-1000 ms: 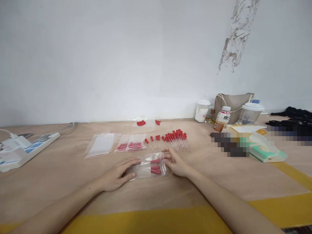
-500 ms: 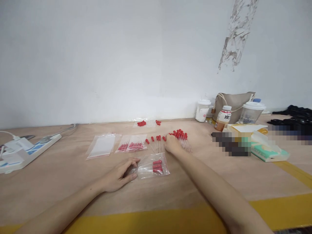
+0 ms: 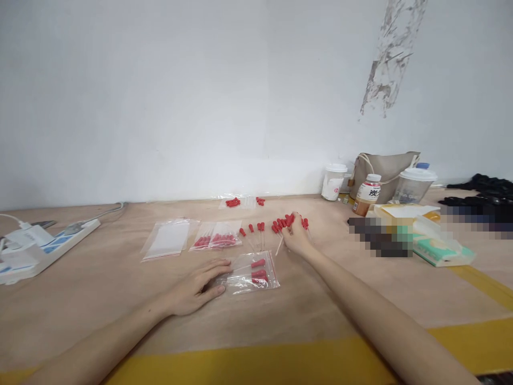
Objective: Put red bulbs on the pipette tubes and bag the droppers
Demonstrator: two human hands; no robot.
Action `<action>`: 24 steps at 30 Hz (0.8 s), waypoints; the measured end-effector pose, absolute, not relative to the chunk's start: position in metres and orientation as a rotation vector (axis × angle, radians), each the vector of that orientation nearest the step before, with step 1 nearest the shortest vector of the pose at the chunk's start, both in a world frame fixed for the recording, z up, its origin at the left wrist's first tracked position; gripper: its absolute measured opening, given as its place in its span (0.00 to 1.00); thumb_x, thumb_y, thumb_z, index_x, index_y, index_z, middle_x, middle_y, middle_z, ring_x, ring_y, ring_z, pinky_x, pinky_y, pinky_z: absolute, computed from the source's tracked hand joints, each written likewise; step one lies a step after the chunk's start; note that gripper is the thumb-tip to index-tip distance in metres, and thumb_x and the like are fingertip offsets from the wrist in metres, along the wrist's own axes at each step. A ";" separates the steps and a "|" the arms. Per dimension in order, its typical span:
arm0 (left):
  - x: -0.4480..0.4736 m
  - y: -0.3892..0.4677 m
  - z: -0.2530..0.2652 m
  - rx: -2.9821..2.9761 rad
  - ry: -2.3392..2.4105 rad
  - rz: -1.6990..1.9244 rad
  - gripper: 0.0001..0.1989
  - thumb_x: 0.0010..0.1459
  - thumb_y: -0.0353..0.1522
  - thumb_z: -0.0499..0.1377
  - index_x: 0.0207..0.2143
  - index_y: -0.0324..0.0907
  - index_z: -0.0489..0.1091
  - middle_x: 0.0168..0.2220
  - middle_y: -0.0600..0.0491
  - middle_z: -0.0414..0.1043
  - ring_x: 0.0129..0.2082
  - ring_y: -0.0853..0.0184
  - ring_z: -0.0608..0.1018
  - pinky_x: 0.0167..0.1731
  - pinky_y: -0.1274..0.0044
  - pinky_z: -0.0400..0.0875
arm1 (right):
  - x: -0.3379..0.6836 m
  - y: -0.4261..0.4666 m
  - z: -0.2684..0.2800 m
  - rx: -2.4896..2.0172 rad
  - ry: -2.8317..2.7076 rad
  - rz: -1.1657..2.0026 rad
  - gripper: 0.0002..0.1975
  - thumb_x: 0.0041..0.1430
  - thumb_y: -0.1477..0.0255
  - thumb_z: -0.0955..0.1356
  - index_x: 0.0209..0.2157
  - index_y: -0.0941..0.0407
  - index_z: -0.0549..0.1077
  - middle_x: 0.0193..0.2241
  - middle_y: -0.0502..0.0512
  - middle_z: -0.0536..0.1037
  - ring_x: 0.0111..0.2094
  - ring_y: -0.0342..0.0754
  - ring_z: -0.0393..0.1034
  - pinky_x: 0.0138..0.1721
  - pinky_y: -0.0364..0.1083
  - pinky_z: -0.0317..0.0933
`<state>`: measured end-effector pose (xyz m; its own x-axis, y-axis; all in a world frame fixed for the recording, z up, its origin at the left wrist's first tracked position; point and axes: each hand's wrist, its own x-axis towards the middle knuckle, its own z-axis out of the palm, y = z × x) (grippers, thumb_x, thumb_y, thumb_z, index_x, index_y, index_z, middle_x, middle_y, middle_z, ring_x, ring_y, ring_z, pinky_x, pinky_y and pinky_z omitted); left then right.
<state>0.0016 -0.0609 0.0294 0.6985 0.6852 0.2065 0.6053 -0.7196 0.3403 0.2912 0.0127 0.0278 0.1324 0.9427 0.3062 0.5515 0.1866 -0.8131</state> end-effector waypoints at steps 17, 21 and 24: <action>0.001 -0.061 0.028 2.625 1.058 0.431 0.18 0.60 0.39 0.47 0.52 0.49 0.58 0.57 0.53 0.53 0.56 0.62 0.57 0.54 0.66 0.54 | 0.277 -0.018 -0.002 -1.129 -1.081 0.999 0.18 0.48 0.72 0.63 0.37 0.51 0.48 0.20 0.43 0.65 0.19 0.44 0.68 0.24 0.47 0.68; 0.002 -0.062 0.029 2.628 1.057 0.453 0.20 0.59 0.39 0.48 0.54 0.48 0.57 0.57 0.53 0.54 0.56 0.62 0.57 0.54 0.68 0.53 | 0.277 -0.023 -0.002 -1.085 -1.032 1.112 0.18 0.47 0.71 0.64 0.36 0.51 0.50 0.19 0.42 0.67 0.19 0.43 0.69 0.24 0.45 0.67; 0.002 -0.063 0.030 2.619 1.074 0.456 0.21 0.59 0.40 0.48 0.54 0.48 0.55 0.57 0.53 0.55 0.56 0.62 0.57 0.54 0.67 0.54 | 0.276 -0.024 -0.003 -1.051 -0.979 1.183 0.15 0.48 0.70 0.65 0.34 0.52 0.52 0.19 0.43 0.68 0.21 0.42 0.70 0.27 0.45 0.67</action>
